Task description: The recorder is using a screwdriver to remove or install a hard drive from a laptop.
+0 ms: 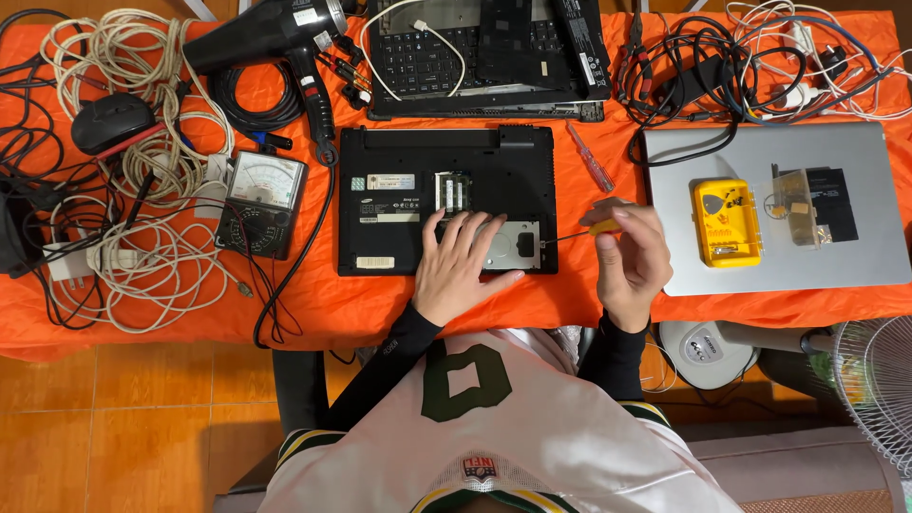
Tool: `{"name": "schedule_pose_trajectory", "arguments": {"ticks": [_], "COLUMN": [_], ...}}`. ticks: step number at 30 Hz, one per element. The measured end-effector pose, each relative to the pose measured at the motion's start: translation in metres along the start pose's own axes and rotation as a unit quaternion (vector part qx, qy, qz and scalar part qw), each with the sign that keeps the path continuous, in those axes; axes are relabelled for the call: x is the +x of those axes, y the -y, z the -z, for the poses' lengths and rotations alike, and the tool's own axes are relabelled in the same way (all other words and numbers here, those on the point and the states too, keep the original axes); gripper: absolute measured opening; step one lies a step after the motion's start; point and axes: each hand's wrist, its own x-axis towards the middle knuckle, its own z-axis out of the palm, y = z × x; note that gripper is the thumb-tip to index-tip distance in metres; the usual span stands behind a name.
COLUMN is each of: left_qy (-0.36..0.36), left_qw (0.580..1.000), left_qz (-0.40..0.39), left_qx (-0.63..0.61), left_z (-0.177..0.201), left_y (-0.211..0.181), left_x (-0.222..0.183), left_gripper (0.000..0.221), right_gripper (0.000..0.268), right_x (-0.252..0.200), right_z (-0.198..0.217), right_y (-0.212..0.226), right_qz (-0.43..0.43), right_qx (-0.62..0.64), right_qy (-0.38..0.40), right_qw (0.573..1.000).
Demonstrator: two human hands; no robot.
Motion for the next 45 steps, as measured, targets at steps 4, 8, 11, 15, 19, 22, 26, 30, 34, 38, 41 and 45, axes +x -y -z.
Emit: {"name": "schedule_pose_trajectory", "arguments": {"ticks": [4, 8, 11, 15, 19, 22, 26, 30, 34, 38, 41, 45], "left_qy": [-0.002, 0.004, 0.003, -0.001, 0.007, 0.022, 0.032, 0.027, 0.027, 0.027, 0.025, 0.025], "left_qw": [1.0, 1.0, 1.0, 1.0, 1.0, 1.0, 0.999, 1.0, 1.0, 1.0, 1.0, 0.999], "left_qz": [0.001, 0.003, 0.003, 0.001, 0.001, -0.006, -0.005, -0.004, -0.001, -0.002, -0.003, 0.0], "left_qx": [0.001, 0.002, 0.003, 0.003, -0.001, -0.012, -0.006, -0.006, -0.014, -0.011, -0.011, -0.02], "left_z": [0.001, 0.002, 0.001, -0.001, -0.002, 0.0, 0.003, 0.005, 0.003, 0.002, 0.003, 0.003], "left_y": [0.0, -0.001, 0.0, 0.001, 0.002, 0.004, 0.0, 0.001, 0.002, 0.002, 0.003, 0.002], "left_x": [0.0, 0.001, 0.0, -0.001, 0.0, 0.0, -0.005, 0.0, 0.001, 0.0, -0.001, 0.0], "left_gripper": [0.08, 0.079, 0.08, 0.082, 0.082, 0.085, 0.086, 0.087, 0.086, 0.086, 0.087, 0.087], "right_gripper": [0.029, 0.035, 0.033, 0.031, 0.035, 0.039, 0.037, 0.039, 0.042, 0.043, 0.039, 0.037], "right_x": [0.016, 0.004, -0.004, -0.002, 0.015, -0.002, -0.007, 0.004, 0.01, 0.002, 0.002, 0.012], "right_z": [-0.006, 0.0, 0.004, 0.003, -0.002, 0.006, 0.01, 0.003, 0.004, 0.007, 0.004, -0.001], "right_y": [0.016, 0.001, -0.008, -0.001, 0.015, 0.001, 0.003, 0.013, 0.014, 0.007, 0.008, 0.018], "right_qz": [-0.003, 0.056, 0.041, 0.004, 0.017, 0.013, -0.005, -0.018, -0.001, 0.017, 0.004, -0.008], "right_qx": [0.016, -0.03, -0.012, 0.003, -0.019, -0.087, -0.069, -0.002, -0.007, -0.057, -0.039, -0.013], "right_qy": [0.009, 0.014, 0.0, -0.012, -0.004, -0.017, -0.018, -0.008, 0.012, 0.005, -0.006, -0.003], "right_qw": [1.0, 0.998, 0.999, 1.0, 1.0, 0.996, 0.997, 1.0, 1.0, 0.998, 0.999, 1.0]}}
